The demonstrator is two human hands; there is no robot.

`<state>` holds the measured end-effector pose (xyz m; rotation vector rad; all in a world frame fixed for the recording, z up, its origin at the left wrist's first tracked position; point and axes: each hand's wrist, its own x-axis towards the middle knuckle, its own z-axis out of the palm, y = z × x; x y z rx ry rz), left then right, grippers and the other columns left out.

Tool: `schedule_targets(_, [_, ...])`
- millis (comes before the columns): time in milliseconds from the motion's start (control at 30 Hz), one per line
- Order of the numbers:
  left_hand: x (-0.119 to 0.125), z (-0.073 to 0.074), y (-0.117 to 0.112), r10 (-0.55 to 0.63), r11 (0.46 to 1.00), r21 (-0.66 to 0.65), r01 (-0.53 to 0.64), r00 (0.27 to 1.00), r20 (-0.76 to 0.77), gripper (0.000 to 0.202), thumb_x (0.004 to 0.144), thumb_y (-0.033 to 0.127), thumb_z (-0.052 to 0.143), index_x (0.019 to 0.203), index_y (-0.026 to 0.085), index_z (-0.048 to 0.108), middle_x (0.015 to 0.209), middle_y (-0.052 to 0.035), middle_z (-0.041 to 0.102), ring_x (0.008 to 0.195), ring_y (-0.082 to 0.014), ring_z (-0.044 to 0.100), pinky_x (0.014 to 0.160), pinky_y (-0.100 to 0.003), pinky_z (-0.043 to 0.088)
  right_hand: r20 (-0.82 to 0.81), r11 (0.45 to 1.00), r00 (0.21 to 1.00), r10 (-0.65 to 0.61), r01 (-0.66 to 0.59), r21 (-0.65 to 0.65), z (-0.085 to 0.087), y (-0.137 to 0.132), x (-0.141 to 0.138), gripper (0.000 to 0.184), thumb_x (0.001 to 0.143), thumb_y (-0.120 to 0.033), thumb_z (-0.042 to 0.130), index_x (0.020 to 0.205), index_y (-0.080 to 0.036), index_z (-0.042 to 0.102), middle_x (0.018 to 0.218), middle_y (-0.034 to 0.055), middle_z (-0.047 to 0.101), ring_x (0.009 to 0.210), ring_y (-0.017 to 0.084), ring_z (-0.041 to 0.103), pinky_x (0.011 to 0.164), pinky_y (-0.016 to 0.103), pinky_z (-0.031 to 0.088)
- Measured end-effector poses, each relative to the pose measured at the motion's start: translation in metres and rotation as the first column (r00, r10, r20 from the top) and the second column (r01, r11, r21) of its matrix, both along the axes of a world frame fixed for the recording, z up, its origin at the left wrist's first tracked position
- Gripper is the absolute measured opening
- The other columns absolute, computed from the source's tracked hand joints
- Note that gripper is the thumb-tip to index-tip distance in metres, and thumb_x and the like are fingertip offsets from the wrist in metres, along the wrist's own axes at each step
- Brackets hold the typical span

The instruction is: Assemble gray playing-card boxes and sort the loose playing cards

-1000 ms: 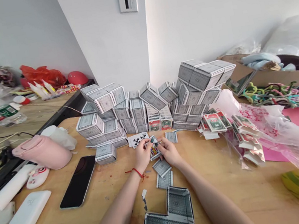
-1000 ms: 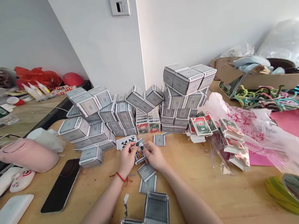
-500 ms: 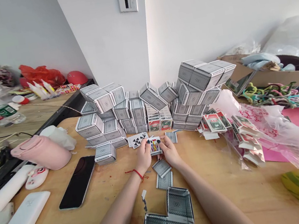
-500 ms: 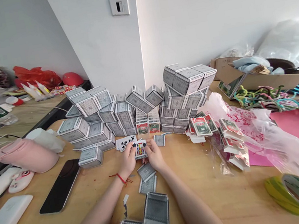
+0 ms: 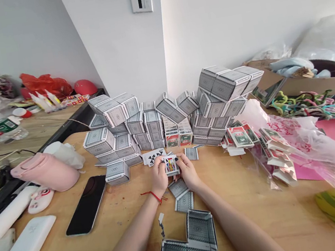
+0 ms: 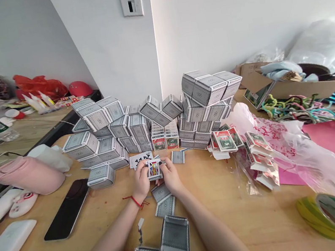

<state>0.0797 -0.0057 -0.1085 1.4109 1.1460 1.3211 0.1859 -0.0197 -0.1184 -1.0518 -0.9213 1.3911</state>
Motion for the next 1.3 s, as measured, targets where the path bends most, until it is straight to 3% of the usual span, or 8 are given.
schedule_targets(400, [-0.0001, -0.0044, 0.0006, -0.06, 0.996, -0.067, 0.064, 0.996, 0.067, 0.013, 0.077, 0.019, 0.031, 0.079, 0.019, 0.045, 0.062, 0.0024, 0.048, 0.048, -0.0103, 0.046, 0.044, -0.021, 0.039, 0.052, 0.999, 0.998, -0.02, 0.018, 0.03, 0.0034, -0.0014, -0.0003, 0.019, 0.078, -0.037, 0.04, 0.09, -0.022, 0.041, 0.051, -0.0075, 0.047, 0.031, 0.008, 0.042, 0.031, 0.02, 0.039])
schedule_targets(633, [-0.0003, -0.0007, -0.0015, -0.027, 1.0, 0.012, 0.027, 0.999, -0.03, 0.017, 0.075, 0.016, 0.033, 0.081, 0.019, 0.049, 0.071, -0.0002, 0.053, 0.059, -0.0119, 0.05, 0.055, -0.023, 0.041, 0.033, 0.999, 0.999, -0.041, 0.042, -0.003, 0.0013, 0.0006, 0.0008, 0.016, 0.075, -0.031, 0.04, 0.088, -0.021, 0.043, 0.051, -0.0074, 0.048, 0.03, 0.008, 0.043, 0.03, 0.019, 0.039])
schedule_targets(1033, [-0.0003, -0.0067, 0.0034, 0.006, 1.0, -0.002, -0.006, 1.0, 0.013, 0.016, 0.074, 0.017, 0.032, 0.07, 0.018, 0.048, 0.069, -0.0002, 0.049, 0.058, -0.011, 0.046, 0.05, -0.02, 0.038, 0.077, 1.0, 0.997, -0.013, 0.011, 0.024, 0.0027, -0.0001, 0.0022, 0.013, 0.074, -0.032, 0.043, 0.081, -0.022, 0.043, 0.056, -0.005, 0.051, 0.033, 0.008, 0.043, 0.032, 0.022, 0.04])
schedule_targets(1200, [0.0016, -0.0051, 0.0043, -0.031, 0.997, -0.071, 0.036, 0.997, 0.072, 0.016, 0.076, 0.023, 0.037, 0.077, 0.017, 0.052, 0.069, 0.0011, 0.051, 0.058, -0.0108, 0.047, 0.05, -0.02, 0.037, 0.098, 0.994, 0.992, -0.085, 0.078, 0.078, -0.0011, 0.0002, 0.001, 0.013, 0.075, -0.033, 0.041, 0.083, -0.023, 0.043, 0.063, -0.0037, 0.05, 0.039, 0.01, 0.046, 0.034, 0.023, 0.039])
schedule_targets(1300, [0.0036, -0.0065, 0.0059, -0.018, 0.998, -0.059, 0.017, 1.0, -0.004, 0.02, 0.077, 0.029, 0.042, 0.065, 0.016, 0.05, 0.06, 0.0021, 0.047, 0.057, -0.0105, 0.044, 0.051, -0.02, 0.035, 0.169, 0.979, 0.971, -0.169, 0.146, 0.144, -0.005, 0.001, 0.0024, 0.013, 0.076, -0.032, 0.04, 0.084, -0.022, 0.044, 0.064, -0.0026, 0.049, 0.044, 0.011, 0.046, 0.04, 0.023, 0.04])
